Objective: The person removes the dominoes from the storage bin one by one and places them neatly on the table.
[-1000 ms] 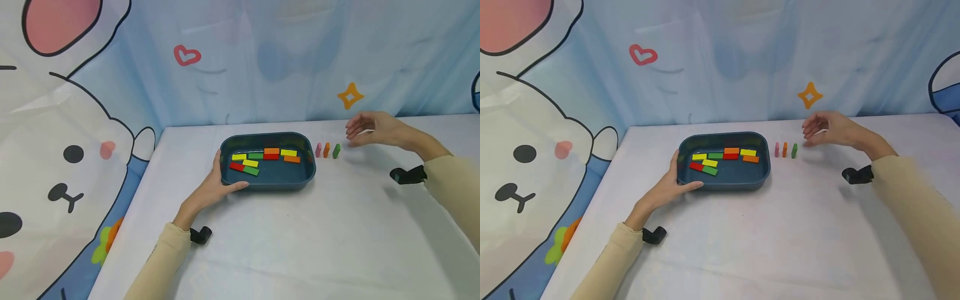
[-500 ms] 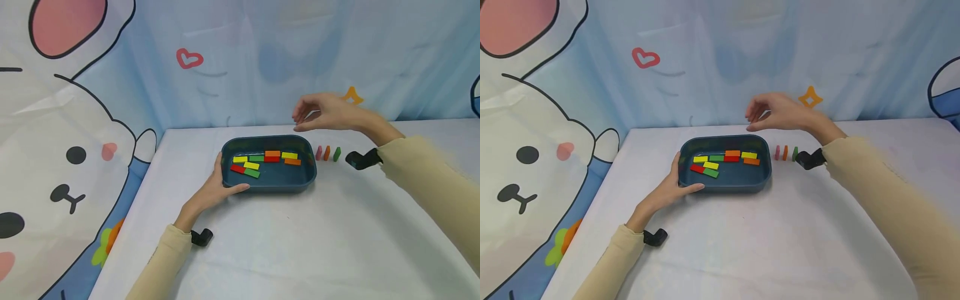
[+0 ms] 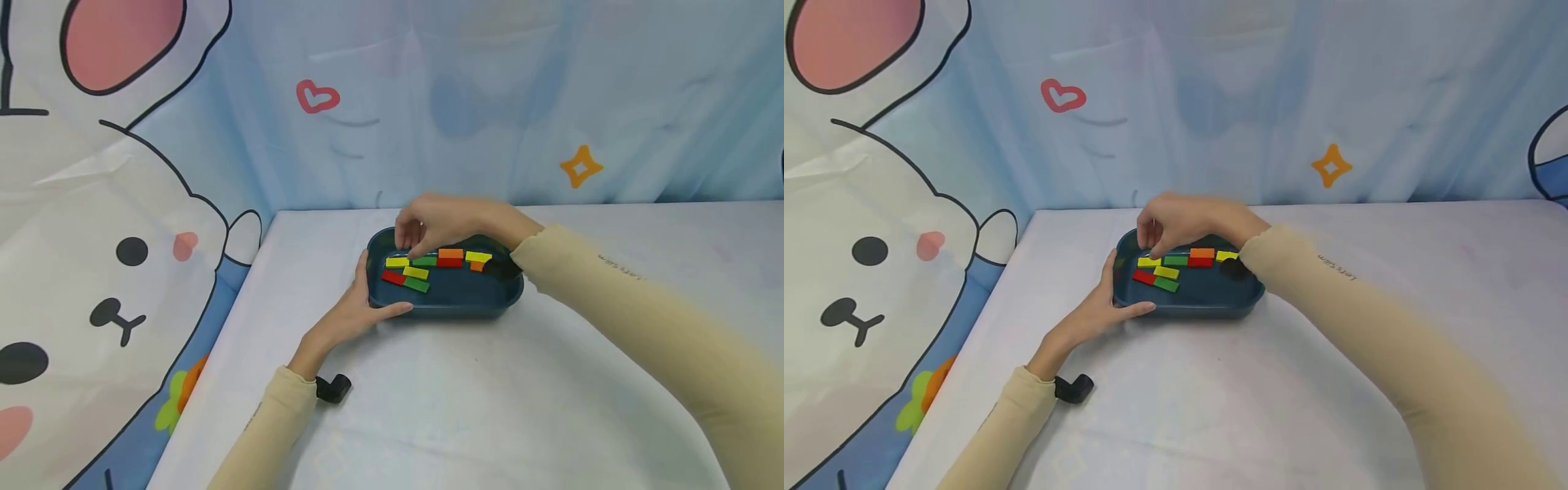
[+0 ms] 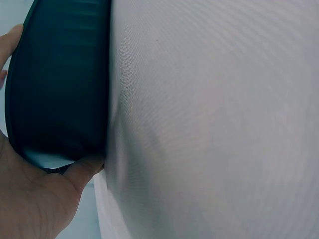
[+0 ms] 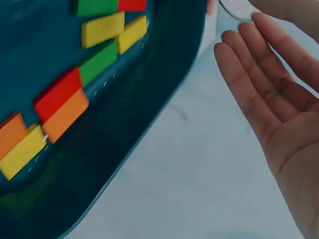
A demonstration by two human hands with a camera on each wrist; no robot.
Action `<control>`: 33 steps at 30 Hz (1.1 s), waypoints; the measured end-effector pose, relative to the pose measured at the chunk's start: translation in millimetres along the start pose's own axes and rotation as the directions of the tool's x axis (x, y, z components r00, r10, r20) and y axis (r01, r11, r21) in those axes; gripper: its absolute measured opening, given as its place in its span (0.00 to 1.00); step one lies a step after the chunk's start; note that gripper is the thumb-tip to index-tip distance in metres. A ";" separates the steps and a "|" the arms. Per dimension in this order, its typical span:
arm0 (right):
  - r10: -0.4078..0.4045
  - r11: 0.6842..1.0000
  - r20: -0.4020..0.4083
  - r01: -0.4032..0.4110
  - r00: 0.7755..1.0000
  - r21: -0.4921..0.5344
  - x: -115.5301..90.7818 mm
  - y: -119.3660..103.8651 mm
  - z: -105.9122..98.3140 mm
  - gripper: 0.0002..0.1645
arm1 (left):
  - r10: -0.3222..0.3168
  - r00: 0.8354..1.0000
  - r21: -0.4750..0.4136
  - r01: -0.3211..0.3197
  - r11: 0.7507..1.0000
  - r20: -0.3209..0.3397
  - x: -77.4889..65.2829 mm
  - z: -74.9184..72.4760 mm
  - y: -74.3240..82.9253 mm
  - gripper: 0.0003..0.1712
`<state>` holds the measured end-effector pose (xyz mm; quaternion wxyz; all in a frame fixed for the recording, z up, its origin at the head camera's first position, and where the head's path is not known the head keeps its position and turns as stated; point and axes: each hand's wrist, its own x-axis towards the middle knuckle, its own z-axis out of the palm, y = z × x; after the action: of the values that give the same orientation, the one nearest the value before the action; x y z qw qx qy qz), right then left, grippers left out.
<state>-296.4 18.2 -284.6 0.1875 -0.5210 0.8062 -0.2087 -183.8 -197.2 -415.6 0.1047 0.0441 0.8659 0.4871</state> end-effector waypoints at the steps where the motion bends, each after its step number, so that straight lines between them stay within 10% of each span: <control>1: -0.001 1.000 0.016 0.001 1.000 -0.012 4.9 -2.5 2.5 0.07 | 0.000 1.000 0.001 0.000 1.000 0.003 0.0 -0.1 -0.2 0.73; 14: 0.230 0.969 0.183 -0.206 0.956 -0.138 35.8 21.0 48.0 0.13 | 0.021 1.000 -0.018 -0.020 1.000 0.017 -3.2 -0.3 -3.3 0.72; 33: 0.378 0.906 0.184 -0.322 0.907 -0.274 51.2 21.4 64.4 0.12 | 0.016 1.000 -0.035 -0.016 0.999 0.010 -2.0 -0.6 -1.6 0.72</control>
<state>-299.1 -29.9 -354.6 0.2514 -0.4063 0.8784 -0.0109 -182.0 -198.9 -416.3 0.1059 0.0516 0.8564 0.5028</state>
